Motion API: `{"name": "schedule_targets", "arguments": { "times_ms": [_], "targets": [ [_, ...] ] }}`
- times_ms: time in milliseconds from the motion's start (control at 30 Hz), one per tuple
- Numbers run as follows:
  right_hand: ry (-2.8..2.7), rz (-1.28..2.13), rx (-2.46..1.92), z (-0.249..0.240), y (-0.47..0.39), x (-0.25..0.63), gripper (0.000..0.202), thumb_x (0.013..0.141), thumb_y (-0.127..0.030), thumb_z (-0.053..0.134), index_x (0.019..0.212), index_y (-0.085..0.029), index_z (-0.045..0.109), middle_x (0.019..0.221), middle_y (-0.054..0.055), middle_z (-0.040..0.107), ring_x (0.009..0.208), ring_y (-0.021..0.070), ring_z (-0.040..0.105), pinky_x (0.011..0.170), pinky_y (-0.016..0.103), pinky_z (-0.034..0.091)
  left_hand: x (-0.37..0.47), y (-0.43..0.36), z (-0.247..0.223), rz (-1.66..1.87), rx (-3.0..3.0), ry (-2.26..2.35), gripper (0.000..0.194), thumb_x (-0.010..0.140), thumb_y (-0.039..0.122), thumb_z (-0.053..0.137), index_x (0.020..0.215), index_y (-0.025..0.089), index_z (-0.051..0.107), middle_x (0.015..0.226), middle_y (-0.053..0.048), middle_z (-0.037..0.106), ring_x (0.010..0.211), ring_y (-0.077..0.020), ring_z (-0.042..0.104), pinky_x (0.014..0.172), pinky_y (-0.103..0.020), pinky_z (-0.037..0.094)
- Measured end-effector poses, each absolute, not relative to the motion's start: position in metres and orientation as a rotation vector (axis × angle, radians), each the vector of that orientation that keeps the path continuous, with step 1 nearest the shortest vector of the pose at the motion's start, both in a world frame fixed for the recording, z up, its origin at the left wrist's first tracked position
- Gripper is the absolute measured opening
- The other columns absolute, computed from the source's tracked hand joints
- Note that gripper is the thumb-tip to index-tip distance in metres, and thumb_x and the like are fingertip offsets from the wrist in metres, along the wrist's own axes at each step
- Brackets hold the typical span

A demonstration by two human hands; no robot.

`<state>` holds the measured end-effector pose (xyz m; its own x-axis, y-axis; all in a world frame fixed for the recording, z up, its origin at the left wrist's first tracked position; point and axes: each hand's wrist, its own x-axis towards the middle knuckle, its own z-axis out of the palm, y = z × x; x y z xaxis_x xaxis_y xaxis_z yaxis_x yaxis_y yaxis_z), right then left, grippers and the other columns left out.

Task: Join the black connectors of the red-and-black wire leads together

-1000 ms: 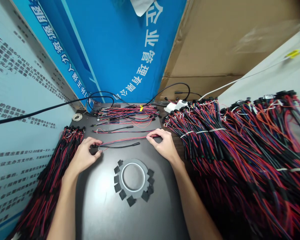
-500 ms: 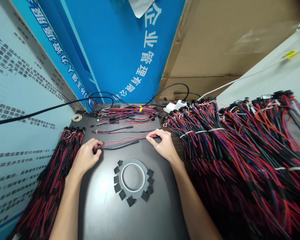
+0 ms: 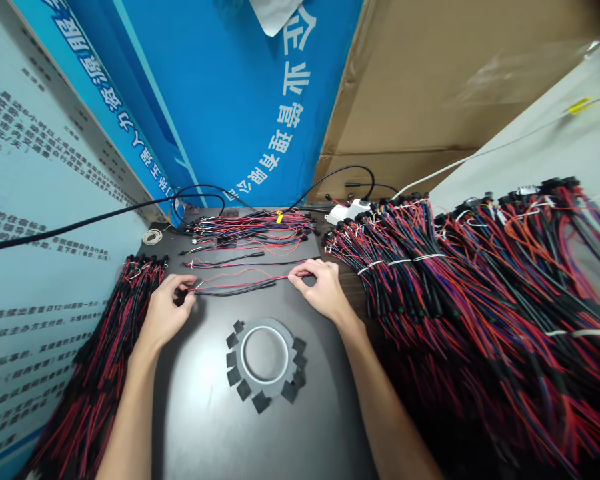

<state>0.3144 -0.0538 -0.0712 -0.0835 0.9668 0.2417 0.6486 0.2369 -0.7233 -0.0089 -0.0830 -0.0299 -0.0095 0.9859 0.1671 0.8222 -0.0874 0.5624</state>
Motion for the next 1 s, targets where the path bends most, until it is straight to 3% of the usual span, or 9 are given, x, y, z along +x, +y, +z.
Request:
{"name": "schedule_targets", "arguments": {
  "times_ms": [133, 233, 400, 700, 833, 1000],
  "targets": [
    [-1.805, 0.601, -1.487, -0.071, -0.054, 0.314, 0.019, 0.089, -0.034, 0.058, 0.079, -0.023, 0.07, 0.087, 0.002, 0.072, 0.085, 0.0174, 0.062, 0.093, 0.037, 0.028, -0.006, -0.08, -0.034, 0.793, 2.027, 1.858, 0.03, 0.086, 0.031, 0.046, 0.097, 0.02, 0.071, 0.1, -0.008, 0.067, 0.093, -0.0222, 0.063, 0.078, -0.034, 0.05],
    [-1.799, 0.635, -1.483, -0.07, -0.054, 0.314, 0.02, 0.089, -0.035, 0.058, 0.081, -0.023, 0.07, 0.088, 0.002, 0.072, 0.087, 0.0173, 0.062, 0.094, 0.038, 0.027, -0.008, -0.078, -0.037, 0.864, 1.972, 1.892, 0.031, 0.087, 0.034, 0.045, 0.096, 0.019, 0.071, 0.098, -0.008, 0.067, 0.087, -0.0213, 0.063, 0.078, -0.033, 0.05],
    [-1.783, 0.651, -1.449, -0.069, -0.054, 0.314, 0.017, 0.089, -0.034, 0.06, 0.082, -0.023, 0.07, 0.089, 0.001, 0.072, 0.085, 0.0163, 0.062, 0.094, 0.037, 0.028, -0.014, -0.076, -0.041, 0.939, 1.724, 1.91, 0.029, 0.08, 0.034, 0.052, 0.097, 0.018, 0.069, 0.085, -0.006, 0.07, 0.072, -0.019, 0.062, 0.07, -0.03, 0.05],
    [-1.792, 0.616, -1.428, -0.067, -0.054, 0.311, 0.017, 0.091, -0.032, 0.059, 0.083, -0.022, 0.07, 0.087, 0.001, 0.071, 0.084, 0.0158, 0.061, 0.092, 0.036, 0.029, -0.004, -0.053, -0.038, 0.873, 1.828, 2.107, 0.026, 0.066, 0.018, 0.052, 0.081, 0.02, 0.072, 0.074, -0.003, 0.066, 0.069, -0.0185, 0.061, 0.074, -0.03, 0.05],
    [-1.8, 0.603, -1.437, -0.068, -0.054, 0.311, 0.017, 0.092, -0.032, 0.058, 0.083, -0.023, 0.071, 0.087, 0.001, 0.071, 0.087, 0.0168, 0.061, 0.092, 0.036, 0.028, -0.006, -0.045, -0.04, 1.049, 1.766, 2.04, 0.024, 0.064, 0.024, 0.06, 0.085, 0.017, 0.072, 0.083, -0.005, 0.069, 0.066, -0.0161, 0.06, 0.065, -0.027, 0.049],
    [-1.794, 0.601, -1.465, -0.068, -0.053, 0.312, 0.015, 0.091, -0.031, 0.06, 0.084, -0.024, 0.07, 0.089, 0.0, 0.071, 0.091, 0.0173, 0.06, 0.094, 0.037, 0.026, -0.002, -0.05, -0.035, 1.099, 1.416, 2.188, 0.021, 0.059, 0.035, 0.073, 0.07, 0.017, 0.072, 0.064, -0.004, 0.069, 0.06, -0.018, 0.061, 0.058, -0.028, 0.046]
  ]
}}
